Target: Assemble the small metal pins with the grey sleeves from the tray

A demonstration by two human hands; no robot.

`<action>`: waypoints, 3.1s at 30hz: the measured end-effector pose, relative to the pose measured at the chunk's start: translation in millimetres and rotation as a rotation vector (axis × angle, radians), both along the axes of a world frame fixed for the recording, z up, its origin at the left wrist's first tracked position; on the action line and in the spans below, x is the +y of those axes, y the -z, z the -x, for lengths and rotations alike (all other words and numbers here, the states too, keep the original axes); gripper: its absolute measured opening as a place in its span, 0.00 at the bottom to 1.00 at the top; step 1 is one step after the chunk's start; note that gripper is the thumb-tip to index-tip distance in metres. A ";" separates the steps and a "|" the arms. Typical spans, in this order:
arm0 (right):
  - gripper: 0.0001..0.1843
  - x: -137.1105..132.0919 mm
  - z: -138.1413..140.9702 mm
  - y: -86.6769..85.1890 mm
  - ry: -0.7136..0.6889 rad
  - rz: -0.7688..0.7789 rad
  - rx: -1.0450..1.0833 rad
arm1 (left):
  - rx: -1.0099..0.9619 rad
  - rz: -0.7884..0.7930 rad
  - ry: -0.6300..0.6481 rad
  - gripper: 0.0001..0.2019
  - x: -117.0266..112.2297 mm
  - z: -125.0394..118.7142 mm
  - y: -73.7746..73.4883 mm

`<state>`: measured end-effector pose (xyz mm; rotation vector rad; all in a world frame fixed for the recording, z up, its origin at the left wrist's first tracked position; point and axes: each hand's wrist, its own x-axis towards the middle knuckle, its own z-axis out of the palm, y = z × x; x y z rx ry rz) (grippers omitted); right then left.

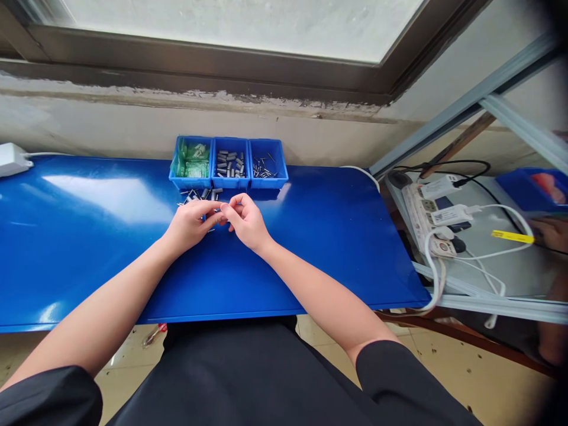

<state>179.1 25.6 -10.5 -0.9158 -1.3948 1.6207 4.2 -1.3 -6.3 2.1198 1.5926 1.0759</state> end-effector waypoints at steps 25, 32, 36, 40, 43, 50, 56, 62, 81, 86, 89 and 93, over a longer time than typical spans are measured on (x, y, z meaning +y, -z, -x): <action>0.27 5.4 -1.8 -3.0 0.030 0.038 0.025 | -0.025 -0.010 -0.036 0.18 -0.5 -0.9 0.2; 0.28 12.6 -2.3 -3.9 0.021 0.129 0.057 | -0.016 0.035 -0.054 0.23 0.9 1.9 -1.4; 0.25 29.7 -3.4 -7.0 0.083 0.150 0.132 | -0.012 0.021 -0.070 0.22 1.4 1.7 -1.2; 0.29 43.6 -11.1 -12.5 0.070 0.120 0.260 | -0.006 0.004 -0.074 0.20 2.1 2.2 0.2; 0.19 44.1 -22.2 -13.8 0.079 -0.035 0.025 | 0.002 -0.005 -0.078 0.18 2.1 3.2 0.1; 0.11 22.9 -36.6 -21.7 -0.266 -0.505 -0.730 | 0.006 0.006 -0.106 0.18 1.6 4.8 -2.6; 0.07 18.0 -32.7 -24.2 -0.351 -0.558 -0.905 | 0.008 0.028 -0.108 0.18 1.0 5.2 -3.4; 0.08 18.7 -31.6 -16.8 -0.214 -0.564 -0.783 | 0.007 0.082 -0.025 0.16 0.9 4.4 -3.6; 0.15 13.2 -15.9 -2.4 0.102 -0.364 -0.311 | -0.029 0.052 -0.069 0.16 3.3 6.9 -1.9; 0.16 14.4 -16.5 0.0 0.111 -0.441 -0.291 | 0.011 0.073 -0.060 0.18 2.7 7.2 -3.2; 0.15 14.1 -17.0 -2.3 0.121 -0.420 -0.281 | 0.013 0.073 -0.055 0.18 2.3 6.6 -3.2; 0.15 13.4 -16.9 -4.8 0.148 -0.382 -0.293 | -0.034 0.048 -0.061 0.16 1.4 5.4 -1.6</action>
